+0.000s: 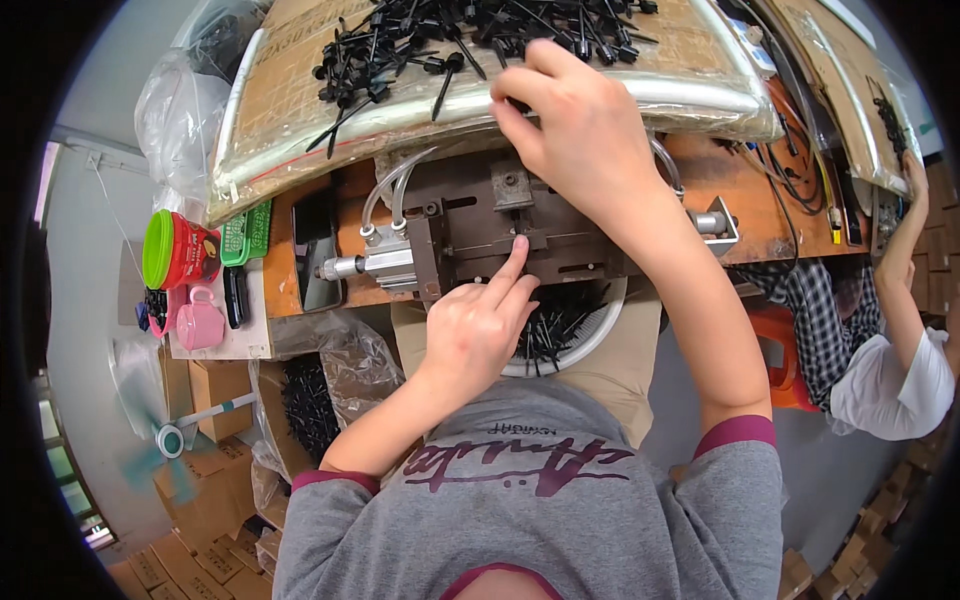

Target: Assembling small black plastic components using a pneumatic or manual press machine.

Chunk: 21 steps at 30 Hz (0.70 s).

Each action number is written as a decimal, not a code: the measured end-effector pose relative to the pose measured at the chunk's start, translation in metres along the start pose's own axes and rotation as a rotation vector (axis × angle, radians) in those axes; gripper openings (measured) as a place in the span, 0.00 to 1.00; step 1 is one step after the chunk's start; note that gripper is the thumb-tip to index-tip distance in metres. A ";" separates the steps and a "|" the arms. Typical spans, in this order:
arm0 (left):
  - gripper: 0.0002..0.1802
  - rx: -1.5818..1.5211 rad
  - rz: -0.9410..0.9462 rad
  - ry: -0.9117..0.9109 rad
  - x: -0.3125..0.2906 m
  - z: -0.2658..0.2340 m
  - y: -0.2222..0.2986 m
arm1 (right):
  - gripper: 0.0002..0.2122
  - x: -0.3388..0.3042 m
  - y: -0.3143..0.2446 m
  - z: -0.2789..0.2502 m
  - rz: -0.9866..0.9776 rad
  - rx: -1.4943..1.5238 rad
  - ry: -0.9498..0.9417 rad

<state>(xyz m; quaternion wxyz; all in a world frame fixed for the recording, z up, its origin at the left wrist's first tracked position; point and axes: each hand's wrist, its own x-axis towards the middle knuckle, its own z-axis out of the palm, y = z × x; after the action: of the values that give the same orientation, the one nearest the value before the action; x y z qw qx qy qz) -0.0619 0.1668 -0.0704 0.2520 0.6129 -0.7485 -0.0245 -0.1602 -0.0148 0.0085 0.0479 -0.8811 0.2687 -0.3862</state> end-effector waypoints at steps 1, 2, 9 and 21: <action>0.15 0.030 0.011 0.002 0.000 0.000 0.000 | 0.06 -0.008 -0.003 -0.007 0.046 0.072 -0.054; 0.14 0.036 0.004 -0.009 0.000 -0.001 -0.001 | 0.07 -0.017 -0.008 -0.012 0.104 0.184 -0.043; 0.11 -0.180 -0.013 0.132 0.034 -0.044 -0.016 | 0.13 -0.099 -0.032 -0.037 0.163 0.274 -0.078; 0.04 0.410 -0.010 0.256 0.175 -0.065 -0.080 | 0.08 -0.135 -0.066 0.004 -0.034 -0.069 -0.331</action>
<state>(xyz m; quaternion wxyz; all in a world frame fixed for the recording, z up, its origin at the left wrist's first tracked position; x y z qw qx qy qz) 0.0155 0.0017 0.0192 0.2151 0.6532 -0.6966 0.2046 -0.2039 0.1096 -0.0633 0.0545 -0.9382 0.2554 -0.2270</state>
